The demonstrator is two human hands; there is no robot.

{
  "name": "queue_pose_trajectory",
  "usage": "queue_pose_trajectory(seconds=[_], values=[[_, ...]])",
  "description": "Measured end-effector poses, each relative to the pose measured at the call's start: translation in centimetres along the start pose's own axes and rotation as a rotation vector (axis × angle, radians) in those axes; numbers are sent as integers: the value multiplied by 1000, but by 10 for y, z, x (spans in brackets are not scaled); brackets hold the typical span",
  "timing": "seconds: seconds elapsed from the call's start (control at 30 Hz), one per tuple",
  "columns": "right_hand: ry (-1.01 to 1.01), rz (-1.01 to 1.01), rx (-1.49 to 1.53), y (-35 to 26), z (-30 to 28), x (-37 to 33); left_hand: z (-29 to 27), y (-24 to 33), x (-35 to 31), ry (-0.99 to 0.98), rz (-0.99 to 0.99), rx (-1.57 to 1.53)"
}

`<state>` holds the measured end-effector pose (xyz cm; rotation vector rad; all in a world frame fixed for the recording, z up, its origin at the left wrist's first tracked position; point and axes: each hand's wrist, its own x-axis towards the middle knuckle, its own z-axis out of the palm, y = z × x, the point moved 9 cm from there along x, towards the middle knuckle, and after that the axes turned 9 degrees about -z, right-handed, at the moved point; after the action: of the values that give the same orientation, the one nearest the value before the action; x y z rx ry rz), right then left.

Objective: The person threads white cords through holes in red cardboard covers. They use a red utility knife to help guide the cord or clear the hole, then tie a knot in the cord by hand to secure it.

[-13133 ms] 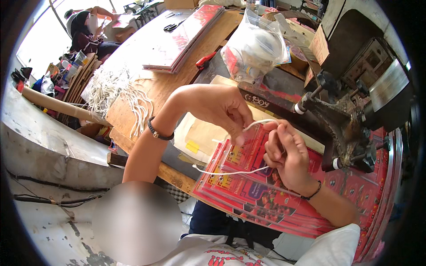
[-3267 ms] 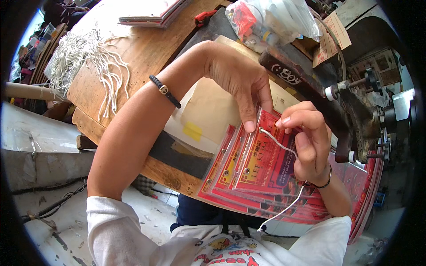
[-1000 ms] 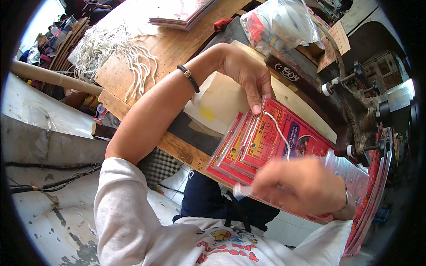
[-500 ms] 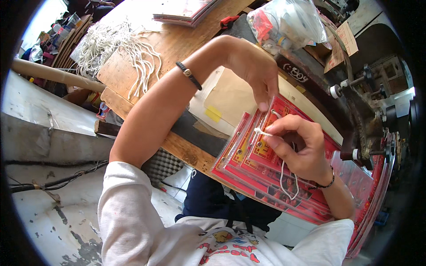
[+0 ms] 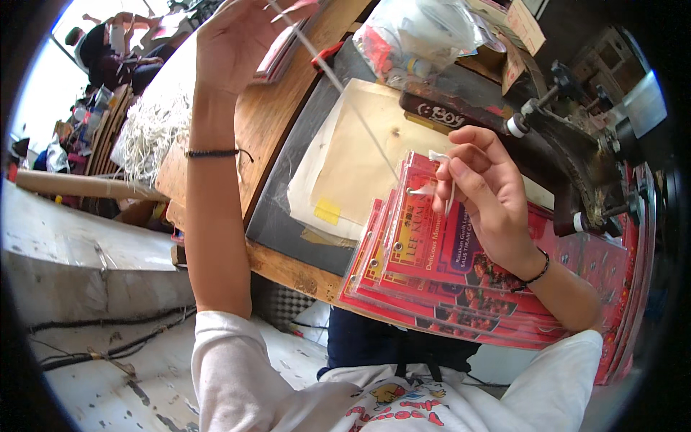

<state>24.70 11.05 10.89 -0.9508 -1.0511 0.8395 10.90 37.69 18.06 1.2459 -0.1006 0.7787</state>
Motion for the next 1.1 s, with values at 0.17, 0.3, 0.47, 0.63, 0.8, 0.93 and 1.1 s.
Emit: queue_pose_trajectory(seconds=[0.17,0.3,0.47,0.63,0.8,0.93,1.1], values=[[12,34,25,3,-1,3,-28,-13,11,-213,-111,-89],[22,69,12,4,-4,1,112,-52,-9,-487,-364,1079],[44,65,66,6,-4,0,159,-106,-28,-568,-535,1003],[10,95,56,11,-4,1,152,-98,-23,-450,-485,902],[33,93,44,9,-4,-2,153,-84,-18,-493,-365,930],[34,94,71,7,-2,0,141,-90,-16,-432,-444,998],[31,100,73,8,-2,1,151,-91,-18,-527,-342,876]])
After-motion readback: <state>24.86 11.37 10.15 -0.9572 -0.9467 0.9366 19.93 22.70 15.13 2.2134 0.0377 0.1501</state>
